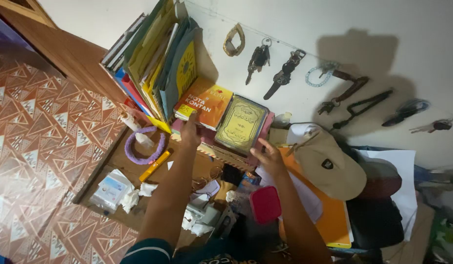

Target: Organizing various items, books, and folders on a cluttered desk.

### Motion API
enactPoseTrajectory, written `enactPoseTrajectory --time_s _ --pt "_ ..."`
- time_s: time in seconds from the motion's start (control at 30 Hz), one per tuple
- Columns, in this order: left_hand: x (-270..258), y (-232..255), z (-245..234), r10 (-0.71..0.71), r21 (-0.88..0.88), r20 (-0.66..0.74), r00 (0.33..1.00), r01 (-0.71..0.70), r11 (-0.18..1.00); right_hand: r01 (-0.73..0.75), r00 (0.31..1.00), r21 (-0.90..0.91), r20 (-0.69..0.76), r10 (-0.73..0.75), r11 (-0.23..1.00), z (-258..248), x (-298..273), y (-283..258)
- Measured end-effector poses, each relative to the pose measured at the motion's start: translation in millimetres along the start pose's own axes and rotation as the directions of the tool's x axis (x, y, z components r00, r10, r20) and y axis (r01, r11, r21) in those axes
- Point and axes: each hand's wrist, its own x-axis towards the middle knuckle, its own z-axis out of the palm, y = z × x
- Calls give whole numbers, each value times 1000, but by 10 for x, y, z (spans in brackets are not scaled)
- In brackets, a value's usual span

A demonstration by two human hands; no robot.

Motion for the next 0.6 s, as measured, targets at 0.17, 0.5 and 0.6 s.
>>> enactPoseTrajectory --time_s 0.17,0.5,0.6 --pt "839 -469 -628 -10 63 289 957 -9 998 -106 993 -99 46 111 989 308 -112 -803" --pt "-1029 -205 -370 -136 19 206 969 135 991 -330 940 405 224 258 853 861 434 -701" --pt "-1518 -22 -150 -178 78 264 948 163 984 -328 945 614 222 242 718 840 632 -380"
